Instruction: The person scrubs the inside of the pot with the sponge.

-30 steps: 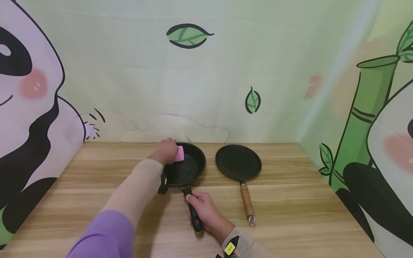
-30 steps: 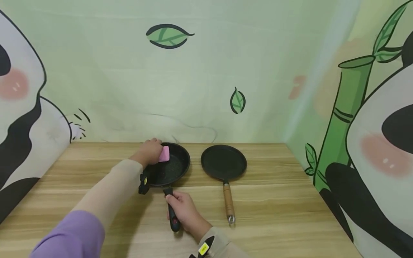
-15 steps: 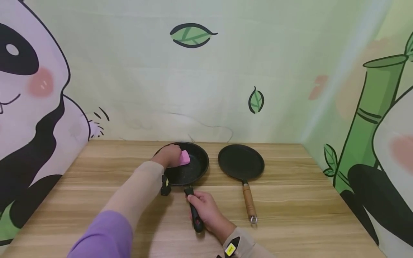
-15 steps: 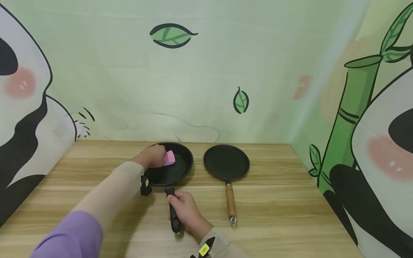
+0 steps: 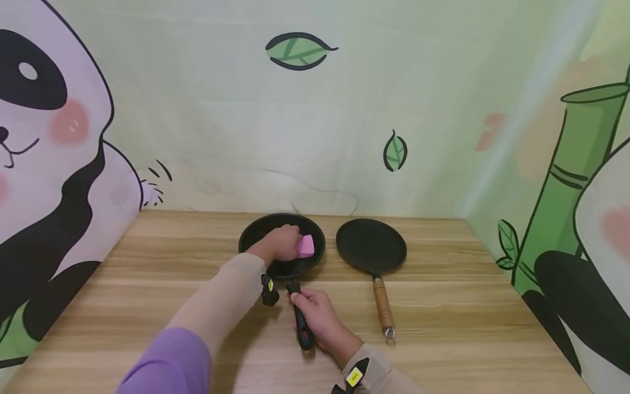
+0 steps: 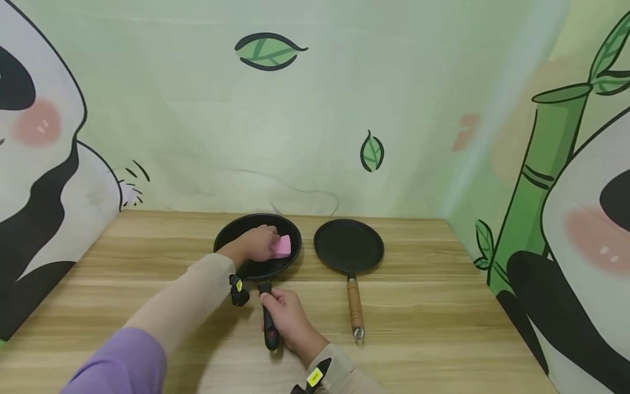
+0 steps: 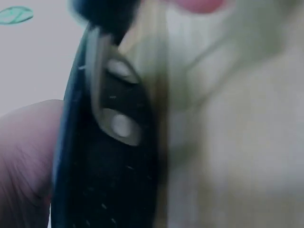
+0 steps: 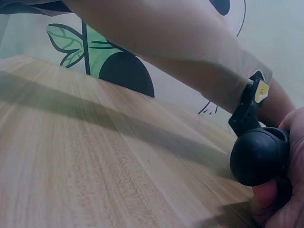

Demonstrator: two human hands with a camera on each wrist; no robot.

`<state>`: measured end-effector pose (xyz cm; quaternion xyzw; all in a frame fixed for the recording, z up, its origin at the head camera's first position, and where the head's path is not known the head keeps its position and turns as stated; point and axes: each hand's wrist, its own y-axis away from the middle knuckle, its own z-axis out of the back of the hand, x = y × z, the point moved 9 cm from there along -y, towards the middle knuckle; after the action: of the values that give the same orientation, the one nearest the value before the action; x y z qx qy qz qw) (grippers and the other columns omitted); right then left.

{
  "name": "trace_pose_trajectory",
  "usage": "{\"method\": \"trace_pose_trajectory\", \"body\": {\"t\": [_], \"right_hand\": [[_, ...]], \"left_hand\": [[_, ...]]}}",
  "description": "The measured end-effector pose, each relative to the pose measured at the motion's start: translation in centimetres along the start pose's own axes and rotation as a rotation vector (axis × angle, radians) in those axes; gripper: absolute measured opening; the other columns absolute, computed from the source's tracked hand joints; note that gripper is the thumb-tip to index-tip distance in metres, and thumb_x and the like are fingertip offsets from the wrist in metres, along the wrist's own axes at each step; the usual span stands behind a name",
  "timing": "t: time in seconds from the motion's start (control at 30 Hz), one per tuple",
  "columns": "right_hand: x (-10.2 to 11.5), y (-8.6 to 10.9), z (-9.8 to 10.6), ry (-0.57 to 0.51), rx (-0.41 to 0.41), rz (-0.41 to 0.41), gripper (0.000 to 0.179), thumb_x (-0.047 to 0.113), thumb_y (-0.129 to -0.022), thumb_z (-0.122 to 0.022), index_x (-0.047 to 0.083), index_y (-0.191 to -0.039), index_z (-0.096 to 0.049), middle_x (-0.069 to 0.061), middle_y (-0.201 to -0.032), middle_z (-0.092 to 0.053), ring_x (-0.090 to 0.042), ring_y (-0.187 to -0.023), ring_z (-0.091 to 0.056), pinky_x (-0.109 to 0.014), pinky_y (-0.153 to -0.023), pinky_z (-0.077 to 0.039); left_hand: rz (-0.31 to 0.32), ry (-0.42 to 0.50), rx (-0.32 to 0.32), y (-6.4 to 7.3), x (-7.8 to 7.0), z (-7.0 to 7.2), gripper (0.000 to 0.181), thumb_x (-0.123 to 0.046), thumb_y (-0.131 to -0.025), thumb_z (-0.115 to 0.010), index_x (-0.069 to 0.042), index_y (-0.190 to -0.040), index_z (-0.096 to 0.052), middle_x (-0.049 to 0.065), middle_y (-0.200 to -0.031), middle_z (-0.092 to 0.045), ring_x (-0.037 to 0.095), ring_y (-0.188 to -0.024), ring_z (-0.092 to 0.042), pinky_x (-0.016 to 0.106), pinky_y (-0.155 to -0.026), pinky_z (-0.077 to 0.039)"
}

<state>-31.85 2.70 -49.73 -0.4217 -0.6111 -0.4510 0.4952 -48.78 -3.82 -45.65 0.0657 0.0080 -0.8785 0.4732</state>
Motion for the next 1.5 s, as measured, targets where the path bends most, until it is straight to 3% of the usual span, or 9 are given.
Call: {"method": "trace_pose_trajectory", "body": {"t": [0.27, 0.47, 0.63, 0.87, 1.0, 1.13, 1.23, 1.33, 1.5], "right_hand": [[-0.1, 0.0, 0.2, -0.003, -0.01, 0.019, 0.036, 0.016, -0.101, -0.054, -0.015, -0.118, -0.058, -0.001, -0.061, -0.05, -0.01, -0.044, -0.052, -0.022, -0.042, -0.042], [0.2, 0.1, 0.3, -0.012, -0.034, 0.006, 0.033, 0.016, -0.102, -0.054, -0.014, -0.114, -0.057, -0.002, -0.062, -0.051, -0.01, -0.045, -0.052, -0.022, -0.044, -0.043], [0.3, 0.1, 0.6, 0.003, -0.059, 0.003, 0.033, 0.018, -0.102, -0.054, -0.013, -0.114, -0.058, -0.002, -0.064, -0.05, -0.01, -0.045, -0.051, -0.022, -0.042, -0.042], [0.3, 0.0, 0.2, 0.033, -0.078, 0.021, 0.036, 0.021, -0.103, -0.053, -0.012, -0.117, -0.058, -0.004, -0.07, -0.051, -0.013, -0.05, -0.053, -0.026, -0.049, -0.044], [0.5, -0.2, -0.4, 0.03, -0.082, 0.031, 0.034, 0.02, -0.104, -0.052, -0.012, -0.115, -0.057, -0.005, -0.065, -0.053, -0.013, -0.049, -0.053, -0.025, -0.049, -0.043], [0.4, -0.4, -1.2, 0.032, -0.077, 0.046, 0.031, 0.018, -0.103, -0.051, -0.012, -0.11, -0.056, -0.004, -0.058, -0.052, -0.012, -0.047, -0.052, -0.025, -0.047, -0.042], [0.2, -0.5, -1.4, 0.032, -0.081, 0.047, 0.032, 0.018, -0.102, -0.052, -0.012, -0.111, -0.056, -0.005, -0.06, -0.053, -0.012, -0.047, -0.053, -0.026, -0.048, -0.043], [0.0, -0.5, -1.2, 0.025, -0.091, 0.035, 0.034, 0.019, -0.102, -0.054, -0.012, -0.116, -0.058, -0.006, -0.066, -0.054, -0.013, -0.049, -0.055, -0.026, -0.05, -0.046], [0.4, -0.1, -0.5, 0.114, -0.12, 0.016, 0.044, 0.031, -0.102, -0.059, -0.008, -0.123, -0.06, -0.009, -0.074, -0.062, -0.013, -0.054, -0.06, -0.027, -0.052, -0.048]], "left_hand": [[-0.062, -0.012, 0.08, 2.0, -2.0, -0.9, 0.01, -0.016, -0.093, -0.065, -0.008, -0.097, -0.069, 0.005, -0.093, -0.058, 0.022, -0.084, -0.056, 0.039, -0.091, -0.051], [-0.105, -0.041, 0.168, 4.4, -1.3, -0.4, 0.018, -0.015, -0.094, -0.067, -0.006, -0.109, -0.071, 0.006, -0.098, -0.061, 0.023, -0.089, -0.058, 0.042, -0.097, -0.051], [-0.157, -0.129, 0.166, 4.9, 0.1, 0.4, 0.022, -0.017, -0.096, -0.066, -0.004, -0.113, -0.072, 0.012, -0.108, -0.064, 0.029, -0.101, -0.063, 0.045, -0.099, -0.05], [-0.002, -0.115, 0.119, 3.4, 2.6, 0.6, 0.031, -0.026, -0.098, -0.062, -0.001, -0.113, -0.072, 0.021, -0.122, -0.063, 0.037, -0.116, -0.061, 0.05, -0.103, -0.046], [0.082, -0.091, 0.098, 2.9, 3.2, 0.8, 0.028, -0.023, -0.098, -0.06, -0.002, -0.113, -0.073, 0.021, -0.129, -0.063, 0.038, -0.119, -0.059, 0.05, -0.105, -0.045], [0.127, -0.066, 0.101, 3.1, 3.5, 0.8, 0.029, -0.02, -0.097, -0.06, 0.0, -0.115, -0.072, 0.022, -0.134, -0.059, 0.039, -0.124, -0.055, 0.051, -0.107, -0.043], [0.139, -0.037, 0.036, 3.0, 3.8, 0.8, 0.032, -0.022, -0.096, -0.061, 0.002, -0.116, -0.07, 0.023, -0.129, -0.06, 0.039, -0.118, -0.057, 0.051, -0.104, -0.045], [0.135, 0.028, -0.103, 3.3, 4.0, 1.6, 0.038, -0.028, -0.095, -0.063, 0.003, -0.115, -0.068, 0.02, -0.114, -0.062, 0.033, -0.101, -0.059, 0.048, -0.096, -0.05], [0.137, 0.219, -0.394, 5.5, 4.1, 5.4, 0.052, -0.038, -0.092, -0.067, 0.004, -0.123, -0.064, 0.018, -0.107, -0.061, 0.029, -0.091, -0.057, 0.044, -0.083, -0.052]]}}
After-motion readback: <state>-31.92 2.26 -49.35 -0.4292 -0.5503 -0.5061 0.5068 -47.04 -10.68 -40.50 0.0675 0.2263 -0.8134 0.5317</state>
